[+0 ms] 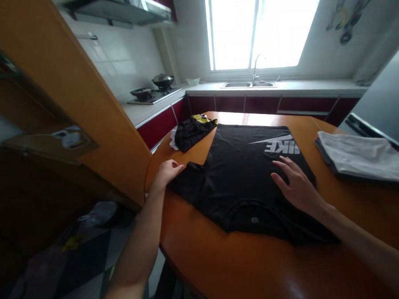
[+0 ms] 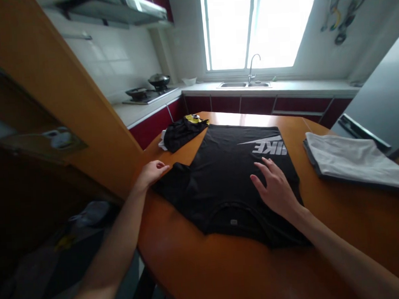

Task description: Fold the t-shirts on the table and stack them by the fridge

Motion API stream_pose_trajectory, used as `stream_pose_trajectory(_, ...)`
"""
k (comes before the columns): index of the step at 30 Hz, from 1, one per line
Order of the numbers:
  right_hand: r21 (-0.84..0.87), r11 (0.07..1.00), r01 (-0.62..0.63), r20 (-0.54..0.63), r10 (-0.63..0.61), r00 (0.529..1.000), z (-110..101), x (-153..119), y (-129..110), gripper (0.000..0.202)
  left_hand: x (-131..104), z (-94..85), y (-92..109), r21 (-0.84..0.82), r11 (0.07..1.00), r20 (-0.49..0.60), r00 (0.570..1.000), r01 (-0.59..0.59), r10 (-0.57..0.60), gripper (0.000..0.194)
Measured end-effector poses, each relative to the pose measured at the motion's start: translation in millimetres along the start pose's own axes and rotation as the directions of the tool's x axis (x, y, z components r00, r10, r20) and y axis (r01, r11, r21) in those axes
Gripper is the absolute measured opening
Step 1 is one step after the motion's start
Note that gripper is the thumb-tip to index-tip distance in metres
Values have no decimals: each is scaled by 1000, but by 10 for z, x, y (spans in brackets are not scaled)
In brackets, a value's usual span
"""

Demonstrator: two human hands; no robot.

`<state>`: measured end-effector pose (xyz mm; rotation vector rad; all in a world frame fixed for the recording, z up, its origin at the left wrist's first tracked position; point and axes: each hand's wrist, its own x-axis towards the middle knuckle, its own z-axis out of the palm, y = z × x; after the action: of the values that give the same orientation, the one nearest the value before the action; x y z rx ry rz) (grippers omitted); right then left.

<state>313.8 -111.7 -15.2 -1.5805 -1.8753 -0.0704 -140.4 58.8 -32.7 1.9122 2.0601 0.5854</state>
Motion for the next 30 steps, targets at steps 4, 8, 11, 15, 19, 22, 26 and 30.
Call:
stream_pose_trajectory(4,73,996,49,80,-55,995,134,70,-230,43,-167,-128,17,102,994,62,997,33,-40,33)
stream_pose_trajectory(8,122,986,114,223,-139,965,286,60,-616,47,-273,-251,92,275,961,187,981,3,-57,37)
stream_pose_trajectory(11,190,960,205,400,-266,877,440,10,-1000,54,-293,-296,121,343,939,267,961,-20,-76,29)
stream_pose_trajectory(15,272,929,252,544,-364,756,672,-94,-1457,65,-306,-296,119,266,964,327,941,-3,-87,21)
stream_pose_trajectory(19,285,926,249,548,-370,750,849,-193,-1676,69,-333,-294,103,130,991,337,941,-14,-30,20)
stream_pose_trajectory(22,273,925,266,550,-377,746,921,-248,-1699,68,-331,-353,109,74,996,323,946,-41,15,20)
stream_pose_trajectory(26,283,918,277,546,-392,740,947,-278,-1682,68,-289,-530,210,-154,983,337,929,-105,152,24)
stream_pose_trajectory(30,349,919,184,525,-354,774,909,-223,-1700,61,-252,-669,486,-354,922,364,885,-157,291,40)
